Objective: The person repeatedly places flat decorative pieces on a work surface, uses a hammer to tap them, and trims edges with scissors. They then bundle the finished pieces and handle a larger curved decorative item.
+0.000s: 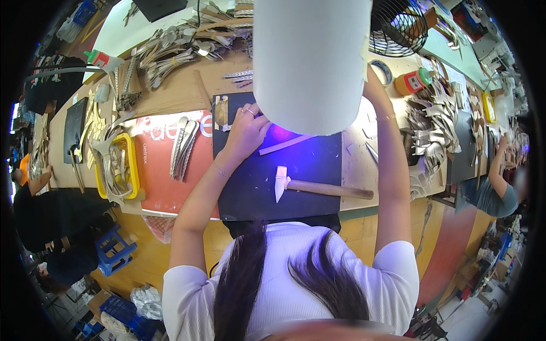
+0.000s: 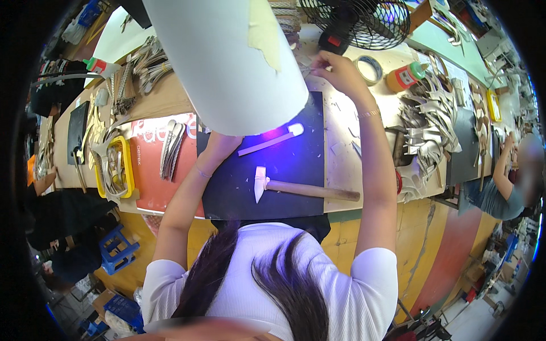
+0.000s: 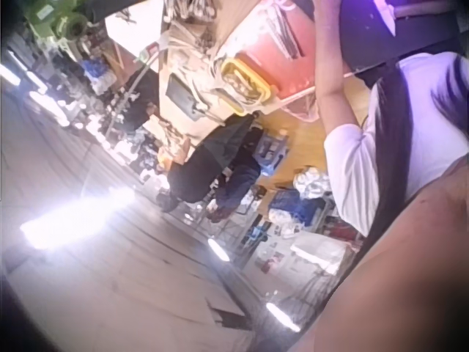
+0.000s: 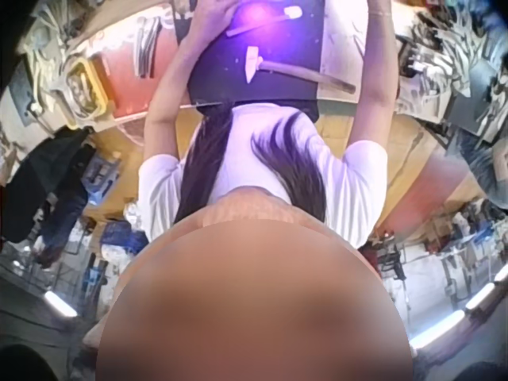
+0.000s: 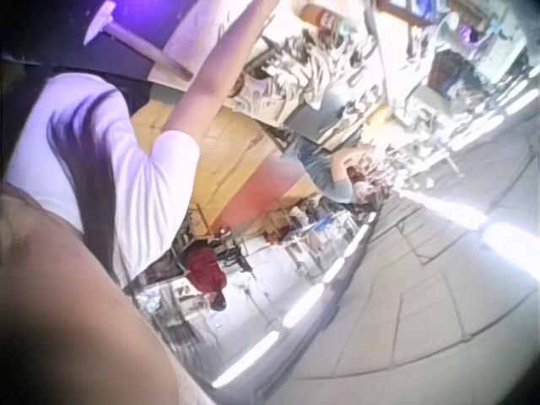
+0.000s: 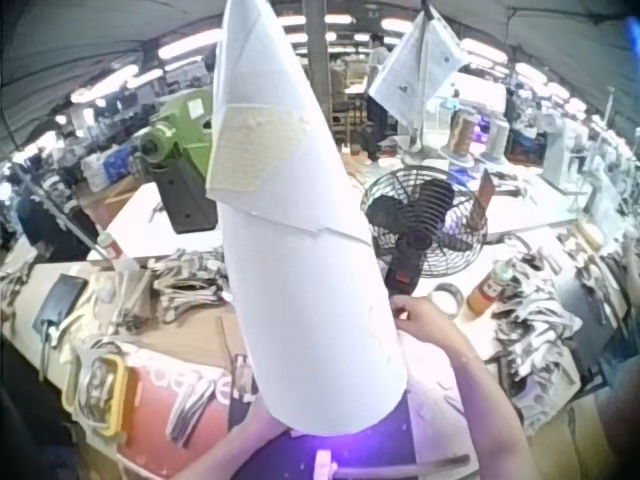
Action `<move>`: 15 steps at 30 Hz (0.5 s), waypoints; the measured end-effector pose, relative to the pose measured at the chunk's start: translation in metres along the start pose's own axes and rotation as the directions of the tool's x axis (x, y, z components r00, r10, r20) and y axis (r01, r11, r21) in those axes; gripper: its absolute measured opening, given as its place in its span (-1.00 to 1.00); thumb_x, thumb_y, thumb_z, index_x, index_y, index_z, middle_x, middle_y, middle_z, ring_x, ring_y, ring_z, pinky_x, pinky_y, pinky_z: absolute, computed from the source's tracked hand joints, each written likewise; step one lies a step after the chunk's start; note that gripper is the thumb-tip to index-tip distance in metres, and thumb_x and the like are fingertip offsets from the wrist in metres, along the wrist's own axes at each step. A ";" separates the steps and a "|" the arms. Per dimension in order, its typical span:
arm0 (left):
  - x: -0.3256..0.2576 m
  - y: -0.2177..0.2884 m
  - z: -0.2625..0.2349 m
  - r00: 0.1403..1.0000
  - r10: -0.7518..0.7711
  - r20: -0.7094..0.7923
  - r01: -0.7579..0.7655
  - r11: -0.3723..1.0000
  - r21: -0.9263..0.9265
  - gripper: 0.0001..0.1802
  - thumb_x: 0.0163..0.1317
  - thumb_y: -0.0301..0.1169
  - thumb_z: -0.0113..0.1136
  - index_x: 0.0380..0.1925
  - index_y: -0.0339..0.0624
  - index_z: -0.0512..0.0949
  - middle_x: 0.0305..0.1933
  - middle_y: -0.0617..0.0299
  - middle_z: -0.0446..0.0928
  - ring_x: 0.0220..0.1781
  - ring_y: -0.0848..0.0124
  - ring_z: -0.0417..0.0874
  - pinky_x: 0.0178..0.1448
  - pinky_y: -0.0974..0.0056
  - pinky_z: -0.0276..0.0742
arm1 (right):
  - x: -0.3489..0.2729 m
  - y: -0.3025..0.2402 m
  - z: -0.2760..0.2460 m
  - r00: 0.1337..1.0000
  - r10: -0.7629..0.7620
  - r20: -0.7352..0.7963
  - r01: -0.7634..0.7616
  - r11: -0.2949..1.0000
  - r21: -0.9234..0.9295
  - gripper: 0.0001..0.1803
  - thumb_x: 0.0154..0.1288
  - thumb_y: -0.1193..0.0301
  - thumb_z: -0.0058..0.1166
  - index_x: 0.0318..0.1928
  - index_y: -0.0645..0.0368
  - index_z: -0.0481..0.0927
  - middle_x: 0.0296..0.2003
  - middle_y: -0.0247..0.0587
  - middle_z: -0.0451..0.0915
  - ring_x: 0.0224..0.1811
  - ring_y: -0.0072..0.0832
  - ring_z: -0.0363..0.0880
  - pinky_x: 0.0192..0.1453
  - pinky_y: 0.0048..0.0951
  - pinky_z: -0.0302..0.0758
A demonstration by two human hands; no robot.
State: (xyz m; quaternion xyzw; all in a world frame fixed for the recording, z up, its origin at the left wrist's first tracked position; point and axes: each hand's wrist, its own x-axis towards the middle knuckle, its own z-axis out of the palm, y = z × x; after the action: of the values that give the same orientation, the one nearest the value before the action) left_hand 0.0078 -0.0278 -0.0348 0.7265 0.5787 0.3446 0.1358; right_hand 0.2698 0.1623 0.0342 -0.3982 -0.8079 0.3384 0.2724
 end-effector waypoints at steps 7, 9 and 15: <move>0.017 -0.012 -0.004 1.000 0.017 -0.018 -0.017 1.000 0.001 -0.85 0.09 -0.47 0.27 -0.31 -0.17 0.69 -0.08 0.09 0.52 -0.07 0.15 0.49 0.07 0.10 0.42 | -0.054 -0.046 0.017 0.972 -0.019 0.236 -0.033 0.977 0.212 -0.67 0.18 0.41 0.24 -0.04 0.27 0.64 -0.24 -0.21 0.71 -0.23 -0.49 0.63 -0.07 -0.43 0.51; 0.023 -0.015 -0.009 1.000 0.030 0.007 -0.030 0.999 -0.029 -0.84 0.09 -0.45 0.27 -0.30 -0.16 0.70 -0.02 0.05 0.54 -0.07 0.12 0.53 0.09 0.08 0.46 | -0.057 -0.048 0.043 0.973 -0.106 0.204 0.050 0.964 0.261 -0.62 0.18 0.39 0.23 0.01 0.27 0.63 -0.20 -0.13 0.71 -0.18 -0.43 0.63 0.00 -0.38 0.53; 0.042 -0.028 -0.032 0.960 0.020 0.280 0.044 0.974 -0.222 -0.79 0.11 -0.41 0.29 -0.23 -0.12 0.72 0.06 0.03 0.57 -0.04 0.05 0.61 0.11 0.07 0.51 | -0.051 -0.050 0.043 0.790 0.220 0.572 -0.324 0.942 0.084 -0.53 0.13 0.35 0.32 0.06 0.26 0.60 -0.01 -0.01 0.65 0.03 -0.31 0.59 0.21 -0.31 0.47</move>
State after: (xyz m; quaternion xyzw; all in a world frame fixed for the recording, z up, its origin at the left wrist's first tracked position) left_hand -0.0305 0.0136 -0.0140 0.7442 0.5150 0.3012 0.3005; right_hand 0.2438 0.0827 0.0371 -0.3694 -0.7524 0.5454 0.0088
